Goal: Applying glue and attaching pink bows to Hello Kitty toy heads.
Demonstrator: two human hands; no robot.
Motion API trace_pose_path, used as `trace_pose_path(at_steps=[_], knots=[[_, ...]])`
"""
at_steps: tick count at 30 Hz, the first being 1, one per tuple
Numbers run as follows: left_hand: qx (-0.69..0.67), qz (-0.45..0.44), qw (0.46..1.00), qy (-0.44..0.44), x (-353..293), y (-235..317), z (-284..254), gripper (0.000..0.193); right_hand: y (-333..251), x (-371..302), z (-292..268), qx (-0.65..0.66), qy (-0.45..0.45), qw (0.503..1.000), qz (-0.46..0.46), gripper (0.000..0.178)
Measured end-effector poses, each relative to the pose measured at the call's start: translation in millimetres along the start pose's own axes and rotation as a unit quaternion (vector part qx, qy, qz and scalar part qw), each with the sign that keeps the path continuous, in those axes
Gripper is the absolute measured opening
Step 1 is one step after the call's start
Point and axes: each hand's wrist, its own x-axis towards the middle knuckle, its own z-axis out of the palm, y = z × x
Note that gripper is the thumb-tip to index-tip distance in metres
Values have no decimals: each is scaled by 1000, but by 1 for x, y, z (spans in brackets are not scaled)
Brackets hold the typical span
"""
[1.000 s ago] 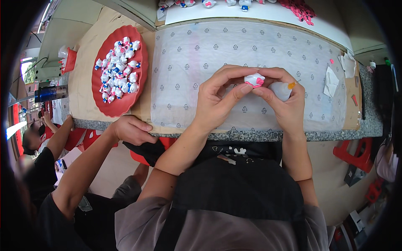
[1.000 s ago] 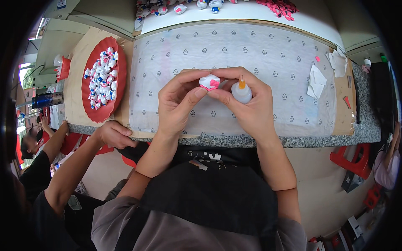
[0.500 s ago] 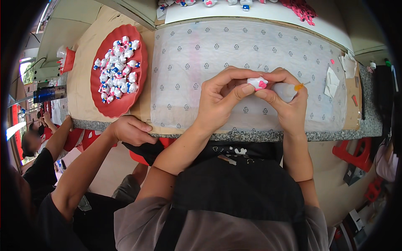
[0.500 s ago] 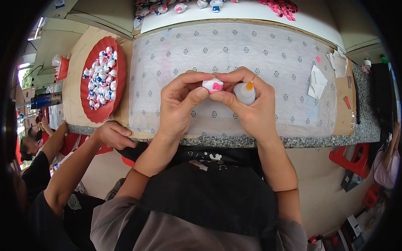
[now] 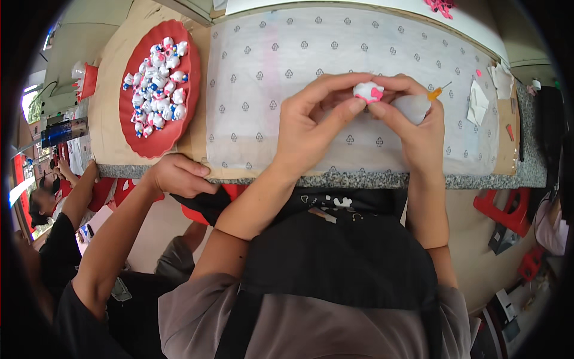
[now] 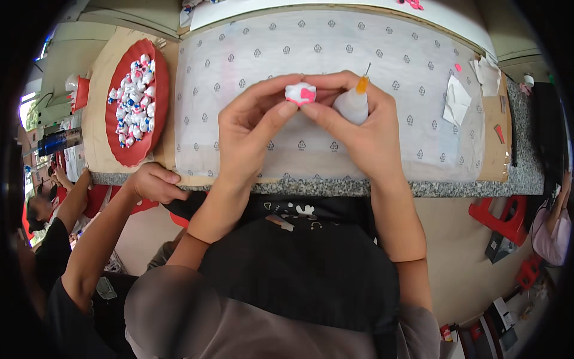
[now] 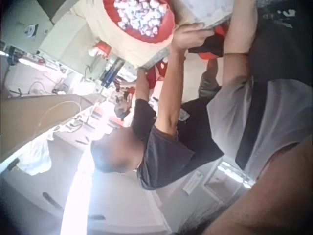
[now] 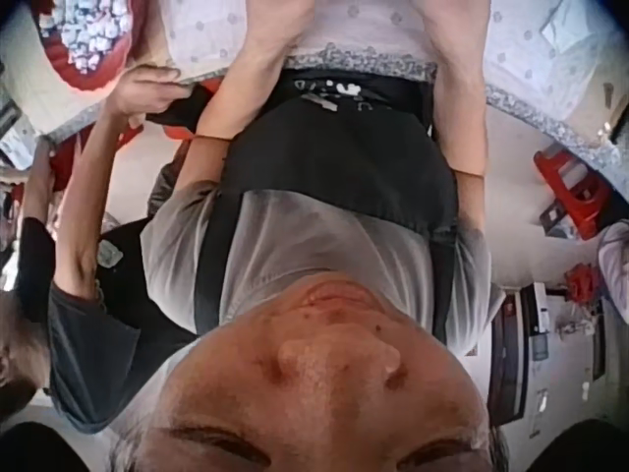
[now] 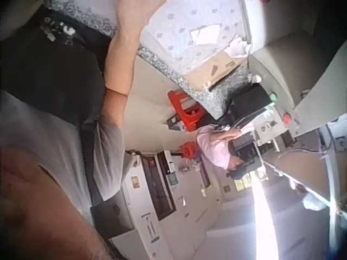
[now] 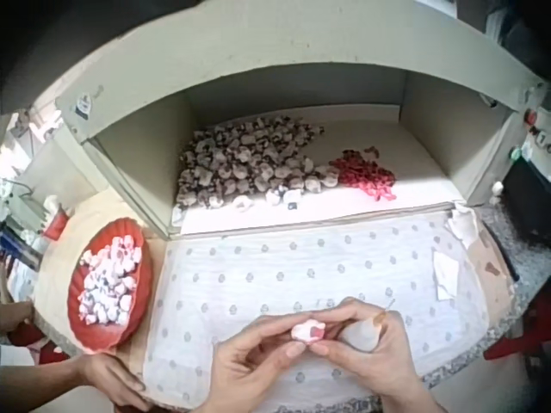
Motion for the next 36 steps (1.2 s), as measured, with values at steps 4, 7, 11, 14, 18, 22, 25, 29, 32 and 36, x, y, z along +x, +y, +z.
trace_pose_path(at_steps=[4,7,11,14,18,22,25,29,32,36], knots=[[24,26,999,6,1,-5,2,25,6,1,0,30,2,999,-25,20],[45,41,998,11,-3,-4,3,24,6,-2,1,31,0,999,-26,20],[67,44,997,8,-3,-2,2,23,8,-2,-1,25,-6,999,-35,20],[53,34,998,3,-1,-2,1,24,6,1,0,31,-7,999,-29,20],[-26,-12,1000,-6,0,0,-1,25,4,1,0,25,-4,1000,-11,21],[-46,-5,999,-9,-1,-1,-3,23,3,0,1,16,-16,1000,-16,21],[-40,16,999,-16,-1,-3,-2,21,3,-2,-2,-18,-21,998,-49,22],[-56,-7,998,-20,1,-4,-1,21,3,-1,-7,-16,-20,999,-29,23],[-92,-62,994,-11,4,-3,0,22,1,2,-6,16,-10,1000,24,23],[-79,-27,996,-19,-1,2,-7,24,-4,4,4,31,-22,999,25,21]])
